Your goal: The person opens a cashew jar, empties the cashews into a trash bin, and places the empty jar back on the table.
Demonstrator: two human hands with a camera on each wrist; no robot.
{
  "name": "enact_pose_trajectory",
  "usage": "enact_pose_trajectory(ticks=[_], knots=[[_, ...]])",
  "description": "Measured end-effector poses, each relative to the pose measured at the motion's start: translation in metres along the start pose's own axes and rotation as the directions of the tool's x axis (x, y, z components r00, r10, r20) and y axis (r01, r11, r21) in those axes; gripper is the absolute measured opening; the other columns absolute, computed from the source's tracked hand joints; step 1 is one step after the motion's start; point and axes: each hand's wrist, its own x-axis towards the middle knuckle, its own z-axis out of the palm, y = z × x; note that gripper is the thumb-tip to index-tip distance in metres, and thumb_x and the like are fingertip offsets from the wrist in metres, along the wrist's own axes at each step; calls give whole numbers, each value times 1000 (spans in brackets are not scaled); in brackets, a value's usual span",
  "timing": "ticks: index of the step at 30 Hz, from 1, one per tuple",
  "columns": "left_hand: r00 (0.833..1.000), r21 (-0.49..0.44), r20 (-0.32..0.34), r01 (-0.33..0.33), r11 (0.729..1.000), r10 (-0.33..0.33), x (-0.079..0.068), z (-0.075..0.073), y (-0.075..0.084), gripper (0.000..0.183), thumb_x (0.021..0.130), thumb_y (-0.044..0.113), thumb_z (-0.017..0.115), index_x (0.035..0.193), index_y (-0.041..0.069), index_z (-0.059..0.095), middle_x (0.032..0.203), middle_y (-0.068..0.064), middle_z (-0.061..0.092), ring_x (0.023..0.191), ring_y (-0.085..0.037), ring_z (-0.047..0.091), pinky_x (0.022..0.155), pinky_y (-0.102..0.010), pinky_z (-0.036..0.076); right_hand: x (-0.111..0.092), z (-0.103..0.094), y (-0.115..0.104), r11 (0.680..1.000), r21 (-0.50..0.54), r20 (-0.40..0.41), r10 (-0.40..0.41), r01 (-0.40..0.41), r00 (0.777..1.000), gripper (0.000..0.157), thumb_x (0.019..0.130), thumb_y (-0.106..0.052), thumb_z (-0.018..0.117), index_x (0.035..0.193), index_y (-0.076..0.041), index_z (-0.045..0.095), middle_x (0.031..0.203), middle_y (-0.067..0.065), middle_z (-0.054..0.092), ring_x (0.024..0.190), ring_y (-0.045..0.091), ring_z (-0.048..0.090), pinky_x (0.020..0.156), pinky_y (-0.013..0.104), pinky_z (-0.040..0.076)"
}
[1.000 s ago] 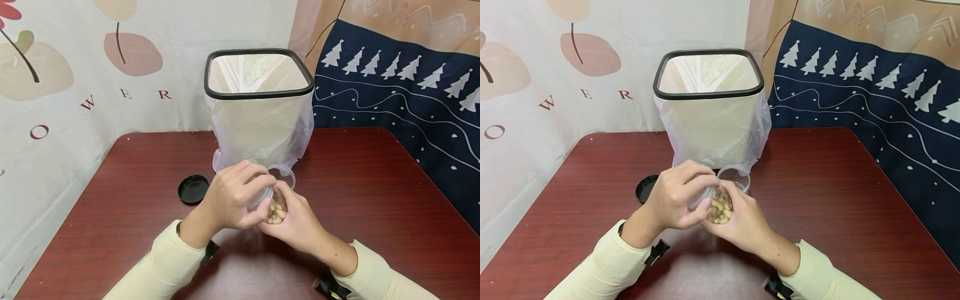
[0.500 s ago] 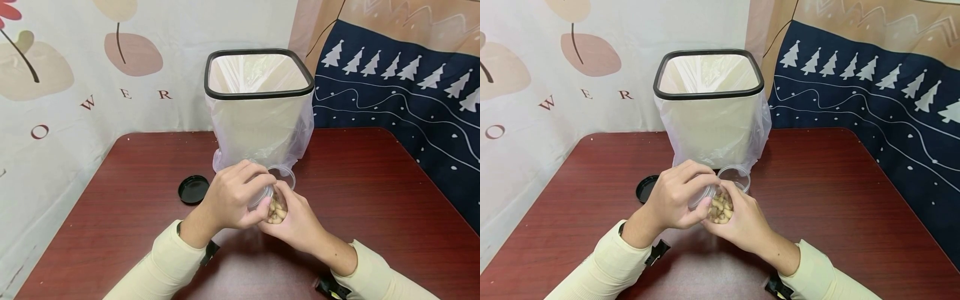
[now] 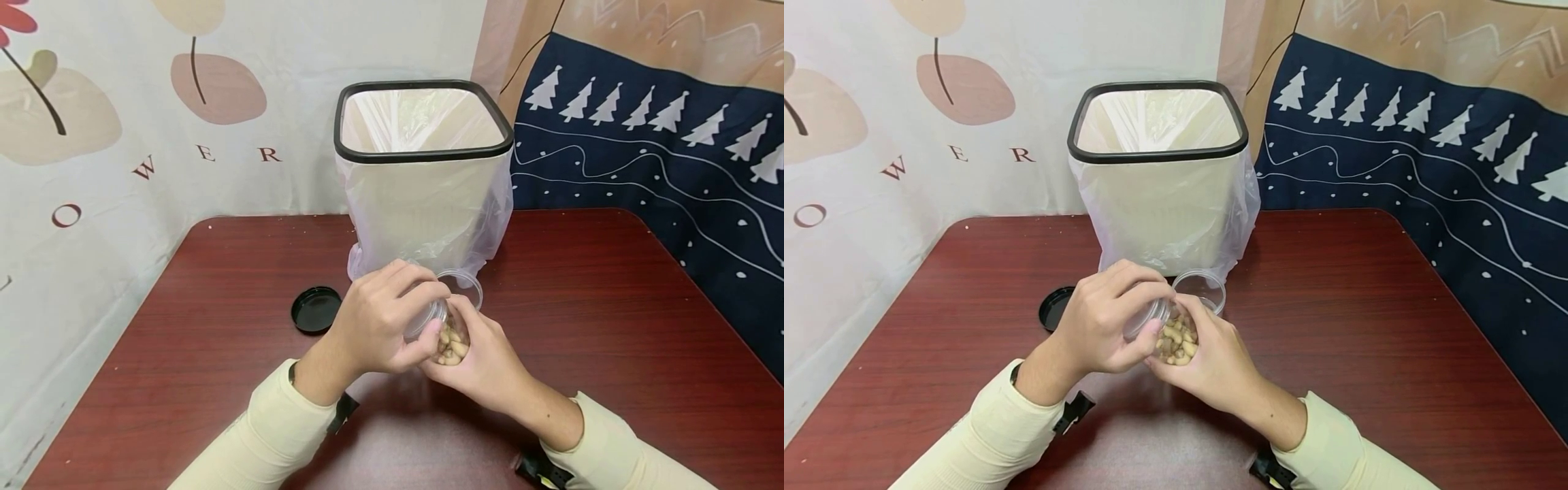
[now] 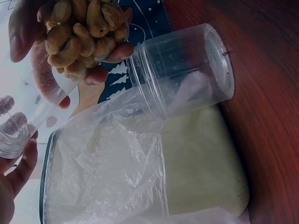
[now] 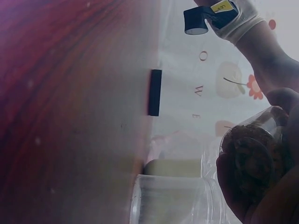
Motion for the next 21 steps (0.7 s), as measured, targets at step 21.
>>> enact_pose_trajectory(ticks=[21], knots=[[998,1,-40,41,999,-41,0,-4,-3,33,88,31,47,93,10,73,93,-3,69,81,-17,64,69,-30,57,2,-1,-3,999,25,27,38,-39,999,72,68,-28,90,130,-18,54,107,-5,69,89,8,66,77,25,55]])
